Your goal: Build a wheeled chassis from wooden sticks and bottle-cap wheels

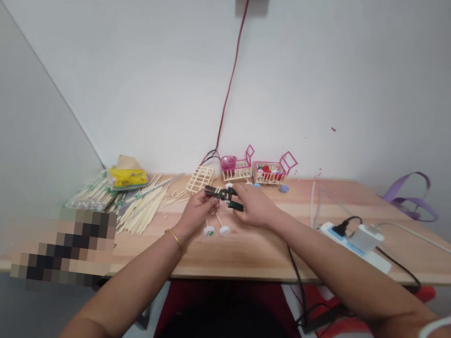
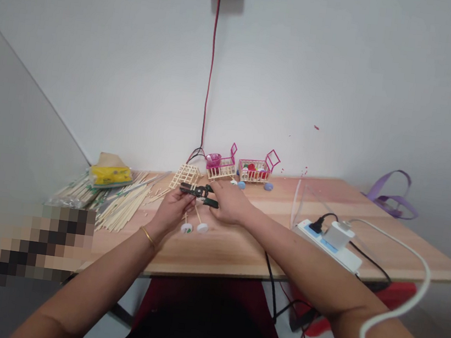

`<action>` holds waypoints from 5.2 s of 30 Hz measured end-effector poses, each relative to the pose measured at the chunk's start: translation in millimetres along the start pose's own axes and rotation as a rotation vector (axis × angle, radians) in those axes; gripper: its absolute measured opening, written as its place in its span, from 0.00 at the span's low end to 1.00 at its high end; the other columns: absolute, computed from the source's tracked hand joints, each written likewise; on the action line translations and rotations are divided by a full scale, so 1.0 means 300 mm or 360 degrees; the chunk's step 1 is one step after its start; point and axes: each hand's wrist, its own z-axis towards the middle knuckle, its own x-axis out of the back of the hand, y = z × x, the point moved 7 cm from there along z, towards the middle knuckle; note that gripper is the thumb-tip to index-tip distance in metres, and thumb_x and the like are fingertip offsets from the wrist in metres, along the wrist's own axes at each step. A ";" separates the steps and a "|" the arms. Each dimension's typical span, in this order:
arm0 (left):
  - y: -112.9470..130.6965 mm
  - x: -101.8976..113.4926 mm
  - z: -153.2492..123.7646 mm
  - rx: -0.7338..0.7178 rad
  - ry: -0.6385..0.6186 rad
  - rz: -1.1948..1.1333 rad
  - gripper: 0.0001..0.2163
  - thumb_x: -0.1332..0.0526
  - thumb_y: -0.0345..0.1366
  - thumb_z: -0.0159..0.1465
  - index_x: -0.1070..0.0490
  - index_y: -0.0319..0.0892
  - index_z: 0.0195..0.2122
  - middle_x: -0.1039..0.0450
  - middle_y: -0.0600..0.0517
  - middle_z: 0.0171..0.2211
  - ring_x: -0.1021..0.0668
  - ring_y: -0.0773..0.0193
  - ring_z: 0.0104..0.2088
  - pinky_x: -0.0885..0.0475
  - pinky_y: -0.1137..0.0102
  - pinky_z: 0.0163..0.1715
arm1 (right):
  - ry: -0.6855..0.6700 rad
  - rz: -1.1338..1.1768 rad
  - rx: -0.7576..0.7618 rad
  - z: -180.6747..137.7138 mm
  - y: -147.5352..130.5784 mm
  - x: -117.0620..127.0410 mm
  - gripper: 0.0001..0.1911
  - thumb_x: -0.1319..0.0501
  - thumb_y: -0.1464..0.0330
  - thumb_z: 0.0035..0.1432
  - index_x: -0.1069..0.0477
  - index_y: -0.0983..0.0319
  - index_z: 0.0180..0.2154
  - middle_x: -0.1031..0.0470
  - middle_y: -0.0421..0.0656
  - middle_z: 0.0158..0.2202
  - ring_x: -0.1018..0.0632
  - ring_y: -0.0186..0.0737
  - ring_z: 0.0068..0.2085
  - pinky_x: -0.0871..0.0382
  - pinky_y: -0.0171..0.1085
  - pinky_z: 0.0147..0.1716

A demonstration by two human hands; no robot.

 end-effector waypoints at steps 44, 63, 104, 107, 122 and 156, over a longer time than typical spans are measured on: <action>-0.001 -0.015 -0.008 0.0105 -0.0202 -0.0048 0.13 0.35 0.43 0.56 0.33 0.37 0.28 0.31 0.53 0.23 0.38 0.75 0.19 0.42 0.74 0.22 | -0.0061 0.0038 0.0063 -0.021 -0.021 0.039 0.18 0.44 0.65 0.53 0.37 0.65 0.46 0.31 0.53 0.44 0.30 0.49 0.43 0.37 0.44 0.41; -0.037 -0.006 0.006 0.0213 -0.0128 -0.0001 0.15 0.33 0.43 0.53 0.33 0.36 0.25 0.34 0.55 0.20 0.40 0.76 0.17 0.46 0.76 0.18 | -0.0080 0.0098 0.0019 -0.016 0.019 -0.007 0.15 0.43 0.66 0.51 0.37 0.64 0.42 0.27 0.50 0.39 0.28 0.46 0.38 0.38 0.38 0.35; -0.028 0.108 0.024 0.0362 0.0254 -0.0349 0.08 0.34 0.30 0.53 0.30 0.37 0.34 0.28 0.53 0.28 0.23 0.69 0.31 0.25 0.70 0.38 | -0.0465 -0.0166 -0.1329 -0.255 0.451 -0.041 0.30 0.35 0.53 0.42 0.27 0.67 0.43 0.30 0.63 0.48 0.32 0.70 0.50 0.39 0.59 0.43; -0.027 0.116 0.027 0.0325 0.0300 -0.0242 0.10 0.32 0.31 0.50 0.30 0.37 0.31 0.29 0.54 0.26 0.24 0.70 0.28 0.25 0.72 0.34 | -0.0240 -0.0009 -0.1102 -0.193 0.362 -0.001 0.25 0.40 0.57 0.52 0.31 0.63 0.49 0.31 0.58 0.52 0.33 0.63 0.53 0.40 0.55 0.47; -0.003 0.123 0.018 0.0314 0.0175 0.0201 0.12 0.29 0.34 0.43 0.30 0.36 0.26 0.29 0.54 0.23 0.27 0.70 0.24 0.31 0.72 0.29 | 0.0166 0.1102 -0.0208 0.114 -0.025 -0.074 0.07 0.44 0.68 0.57 0.30 0.63 0.36 0.25 0.41 0.32 0.25 0.36 0.35 0.33 0.33 0.34; 0.017 0.294 0.027 0.0204 0.0290 0.1805 0.04 0.42 0.26 0.49 0.32 0.41 0.23 0.32 0.53 0.21 0.34 0.65 0.24 0.43 0.72 0.27 | 0.0058 0.0393 -0.0305 0.065 0.070 -0.162 0.08 0.44 0.69 0.57 0.26 0.63 0.34 0.24 0.46 0.34 0.27 0.38 0.34 0.42 0.33 0.33</action>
